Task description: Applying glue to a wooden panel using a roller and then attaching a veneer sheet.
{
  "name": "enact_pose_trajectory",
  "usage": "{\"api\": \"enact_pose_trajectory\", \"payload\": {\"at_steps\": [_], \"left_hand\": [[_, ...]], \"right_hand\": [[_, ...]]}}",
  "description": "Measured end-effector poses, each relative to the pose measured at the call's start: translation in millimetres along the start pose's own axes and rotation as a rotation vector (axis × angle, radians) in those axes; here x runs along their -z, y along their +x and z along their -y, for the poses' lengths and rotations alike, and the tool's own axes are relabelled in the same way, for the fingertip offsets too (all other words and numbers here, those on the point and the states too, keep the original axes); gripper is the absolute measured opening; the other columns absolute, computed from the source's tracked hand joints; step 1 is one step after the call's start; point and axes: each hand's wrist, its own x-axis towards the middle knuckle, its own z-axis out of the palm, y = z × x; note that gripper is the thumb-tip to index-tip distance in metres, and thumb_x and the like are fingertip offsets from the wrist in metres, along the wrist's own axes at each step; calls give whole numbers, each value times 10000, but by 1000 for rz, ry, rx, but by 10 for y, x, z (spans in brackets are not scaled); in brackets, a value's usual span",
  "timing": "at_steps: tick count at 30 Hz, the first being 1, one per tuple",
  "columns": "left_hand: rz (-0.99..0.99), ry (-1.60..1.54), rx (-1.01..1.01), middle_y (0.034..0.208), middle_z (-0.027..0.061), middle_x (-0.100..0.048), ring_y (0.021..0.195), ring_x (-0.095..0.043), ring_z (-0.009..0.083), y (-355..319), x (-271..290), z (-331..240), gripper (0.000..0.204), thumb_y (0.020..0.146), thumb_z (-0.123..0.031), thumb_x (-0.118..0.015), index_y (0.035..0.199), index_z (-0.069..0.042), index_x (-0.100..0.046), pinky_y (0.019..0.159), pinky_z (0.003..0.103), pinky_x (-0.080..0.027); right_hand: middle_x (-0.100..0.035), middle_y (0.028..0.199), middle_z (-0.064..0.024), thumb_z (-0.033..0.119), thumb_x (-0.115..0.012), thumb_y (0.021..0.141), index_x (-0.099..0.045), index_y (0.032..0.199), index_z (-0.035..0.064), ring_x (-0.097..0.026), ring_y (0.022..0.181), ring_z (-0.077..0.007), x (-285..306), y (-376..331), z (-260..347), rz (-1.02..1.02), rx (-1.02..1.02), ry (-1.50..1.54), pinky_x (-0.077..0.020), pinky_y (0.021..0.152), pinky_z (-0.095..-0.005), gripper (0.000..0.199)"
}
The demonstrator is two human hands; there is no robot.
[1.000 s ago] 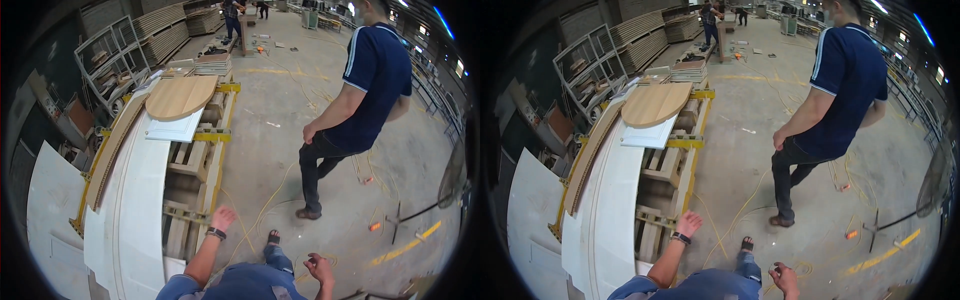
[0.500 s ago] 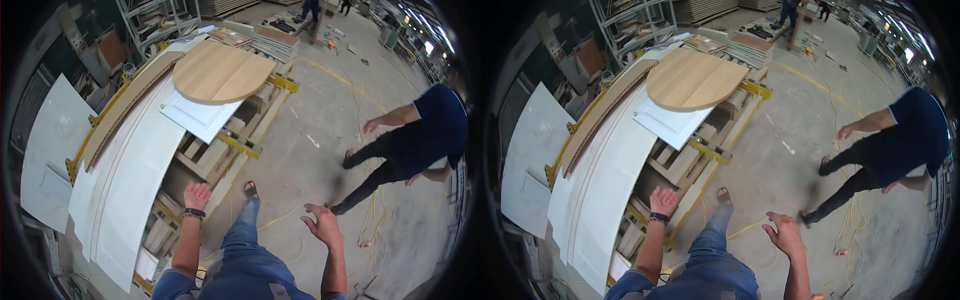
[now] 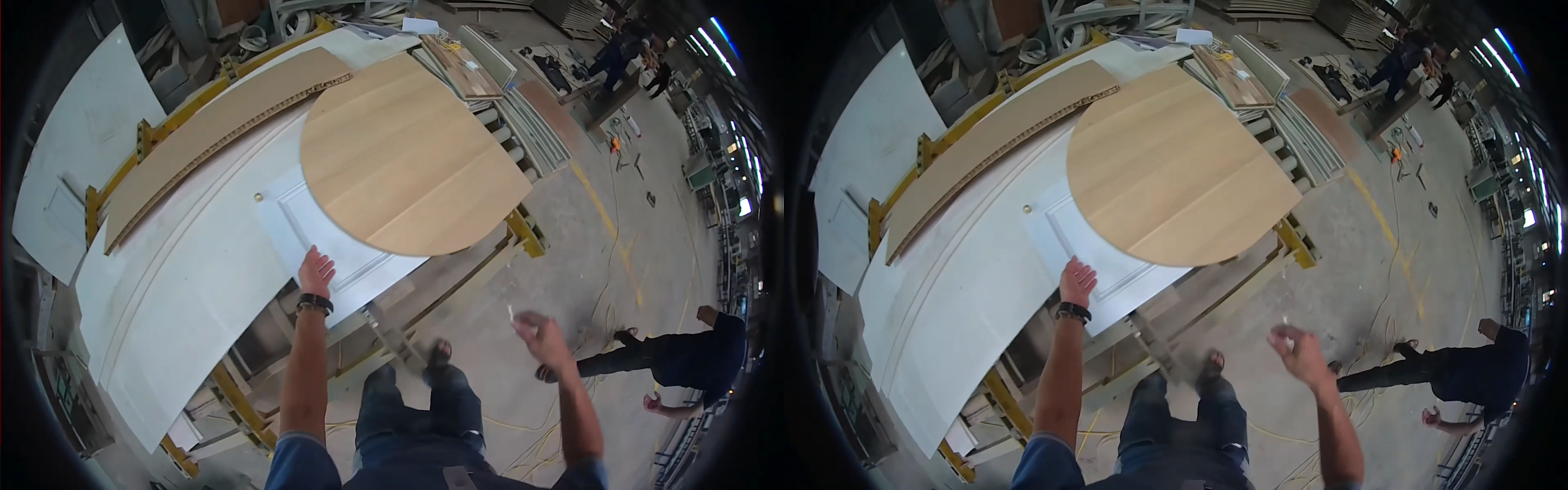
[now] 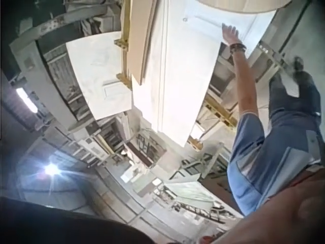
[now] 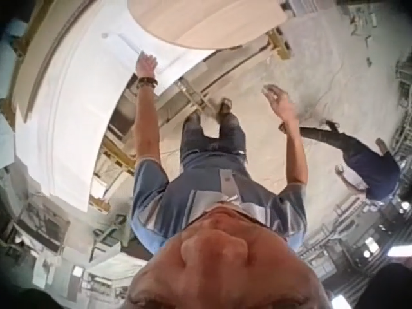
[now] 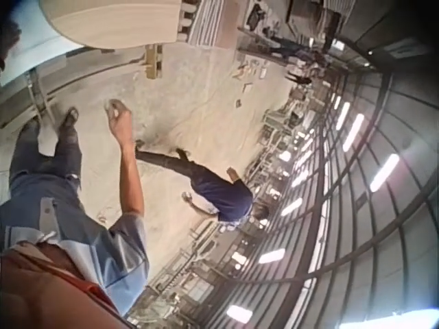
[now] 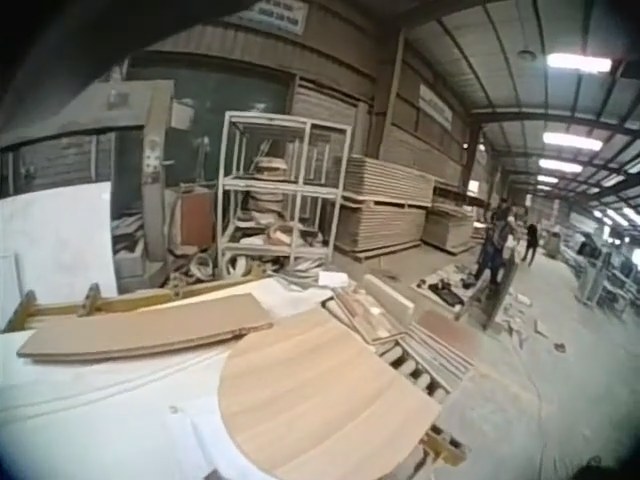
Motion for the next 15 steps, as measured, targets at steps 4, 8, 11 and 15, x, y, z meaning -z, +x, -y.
{"api": "enact_pose_trajectory", "payload": {"at_steps": [4, 8, 11, 15], "left_hand": [[-194, 98, -89, 1021, 72, -586, 921, -575, 219, 352, -195, -68, 551, 836, -464, -663, 1173, -47, -536, 798, 375, -454], [-227, 116, -111, 982, 54, -592, 899, -576, 210, 603, -647, -95, 443, 875, -439, -623, 1126, -81, -553, 782, 367, -451], [-316, 16, -111, 904, 43, -615, 851, -601, 206, 525, -648, -192, 443, 885, -465, -601, 1074, -66, -566, 762, 362, -480], [-117, -95, -140, 1108, 103, -665, 999, -627, 207, 707, -841, -178, 551, 965, -498, -419, 1209, -34, -587, 882, 359, -499]], "right_hand": [[-679, 961, -211, 325, -585, 930, -654, 1053, 0, -673, 839, -298, 349, 1975, -348, 87, 83, -48, -511, 744, -359, 355], [-667, 1016, -230, 385, -618, 876, -646, 1076, -9, -663, 928, -336, 442, 4379, -1172, -217, 168, -75, -505, 811, -382, 442], [-680, 1003, -207, 476, -588, 888, -650, 1063, -20, -649, 946, -258, 196, 5621, -1186, -146, 183, 54, -491, 828, -381, 530], [-671, 1099, -162, 461, -520, 950, -602, 1229, -15, -601, 1057, -204, -110, 6897, -1844, 106, 101, 77, -446, 928, -326, 558]]}}
